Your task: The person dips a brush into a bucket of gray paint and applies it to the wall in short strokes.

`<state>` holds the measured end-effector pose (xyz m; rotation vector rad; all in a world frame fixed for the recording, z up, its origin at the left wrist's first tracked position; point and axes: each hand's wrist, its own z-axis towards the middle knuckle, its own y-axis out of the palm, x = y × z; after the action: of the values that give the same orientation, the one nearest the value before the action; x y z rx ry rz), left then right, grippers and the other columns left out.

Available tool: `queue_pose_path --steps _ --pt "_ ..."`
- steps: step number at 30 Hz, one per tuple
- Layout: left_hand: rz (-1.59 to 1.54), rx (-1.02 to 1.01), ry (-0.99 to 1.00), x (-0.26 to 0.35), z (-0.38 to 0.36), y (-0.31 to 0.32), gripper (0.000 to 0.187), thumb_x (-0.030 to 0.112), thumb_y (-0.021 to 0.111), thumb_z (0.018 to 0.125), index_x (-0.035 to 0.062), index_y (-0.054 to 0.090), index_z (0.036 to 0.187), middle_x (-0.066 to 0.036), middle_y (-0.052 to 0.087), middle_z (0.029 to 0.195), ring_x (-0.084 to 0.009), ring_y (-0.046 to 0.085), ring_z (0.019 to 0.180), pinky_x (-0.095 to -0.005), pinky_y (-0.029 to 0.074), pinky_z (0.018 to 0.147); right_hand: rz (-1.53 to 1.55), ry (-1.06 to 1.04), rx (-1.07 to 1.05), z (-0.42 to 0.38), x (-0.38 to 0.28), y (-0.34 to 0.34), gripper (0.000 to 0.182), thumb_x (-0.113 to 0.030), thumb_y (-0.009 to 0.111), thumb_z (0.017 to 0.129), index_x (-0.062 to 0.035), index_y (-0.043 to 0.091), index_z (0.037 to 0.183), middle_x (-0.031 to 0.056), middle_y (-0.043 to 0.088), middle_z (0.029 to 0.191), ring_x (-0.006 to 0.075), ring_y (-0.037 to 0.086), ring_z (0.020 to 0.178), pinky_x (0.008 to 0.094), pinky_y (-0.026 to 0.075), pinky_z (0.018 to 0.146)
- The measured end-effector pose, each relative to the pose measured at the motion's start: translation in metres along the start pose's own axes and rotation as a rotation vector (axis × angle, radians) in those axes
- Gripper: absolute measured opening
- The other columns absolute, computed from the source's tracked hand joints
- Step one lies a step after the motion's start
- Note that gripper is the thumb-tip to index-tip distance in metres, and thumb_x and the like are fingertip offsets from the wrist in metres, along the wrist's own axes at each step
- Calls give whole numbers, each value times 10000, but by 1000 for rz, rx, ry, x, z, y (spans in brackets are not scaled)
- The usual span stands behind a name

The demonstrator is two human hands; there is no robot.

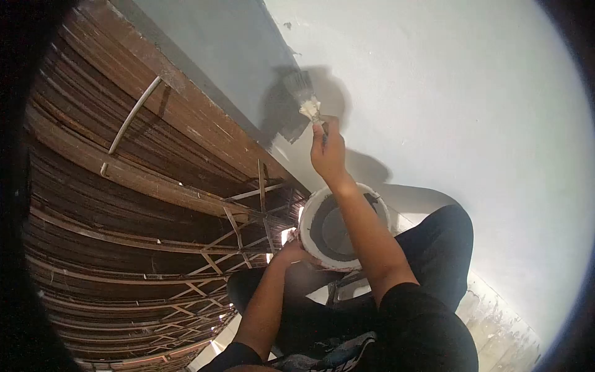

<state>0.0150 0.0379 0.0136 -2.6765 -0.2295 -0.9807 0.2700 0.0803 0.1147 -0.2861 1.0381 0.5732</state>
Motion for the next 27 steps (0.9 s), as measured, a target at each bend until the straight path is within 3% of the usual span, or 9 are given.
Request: queue_pose_path --steps 2,5,7,11,14,19,21,24,27 --pt "-154 -73 -11 -12 10 -1 1113 361 902 424 102 438 1402 -137 433 1447 -299 250 1409 -370 67 1176 -101 -37 -89 1 32 10 229 -118 519 924 -43 463 1132 238 604 783 443 595 740 487 450 622" --pt "-123 2 -50 16 -3 0 1097 222 919 416 81 436 1391 -108 509 1385 -266 420 1306 -351 216 1143 -266 -50 -195 -11 82 22 260 -91 526 902 -43 463 1150 247 610 837 457 590 791 505 456 663" --pt "17 125 -2 13 1 3 956 134 922 433 56 515 1294 -106 583 1277 -255 511 1208 -357 353 1047 -341 -9 -247 -13 90 22 270 -78 531 887 -40 474 1148 257 608 871 464 586 821 518 457 689" --pt "-115 144 28 10 2 4 898 98 928 433 44 551 1247 -107 622 1216 -259 556 1158 -362 418 1005 -416 63 -272 -16 99 13 280 -66 538 868 -34 497 1143 266 604 911 465 585 847 531 462 720" --pt "-190 -35 0 6 6 -2 1292 331 923 363 87 299 1467 -205 317 1498 -318 189 1428 -385 120 1174 -547 173 -344 -20 96 6 284 -77 556 851 -37 510 1129 251 606 910 446 597 853 528 472 721" --pt "4 22 -28 14 1 -1 1357 420 915 328 113 274 1483 -229 164 1547 -351 -68 1450 -399 -25 1178 -779 155 -281 -31 96 -14 233 -111 585 820 -35 531 1034 207 612 804 400 628 761 497 493 647" --pt "26 85 2 10 2 2 1193 315 919 367 91 370 1402 -193 311 1444 -328 132 1350 -391 121 1118 -775 66 -150 -30 91 -19 217 -123 597 809 -36 536 999 189 606 740 390 629 694 477 493 601" --pt "82 191 28 7 4 7 866 100 925 443 34 566 1228 -119 621 1226 -265 569 1144 -369 431 991 -486 -23 92 -20 71 -19 151 -127 576 849 -27 531 953 176 598 688 397 609 616 448 480 553" --pt "68 165 25 2 6 6 834 101 925 441 33 586 1200 -114 638 1197 -260 589 1115 -367 445 971 -190 -32 135 12 48 -9 131 -137 548 892 -16 519 931 195 601 720 398 609 646 445 472 579"
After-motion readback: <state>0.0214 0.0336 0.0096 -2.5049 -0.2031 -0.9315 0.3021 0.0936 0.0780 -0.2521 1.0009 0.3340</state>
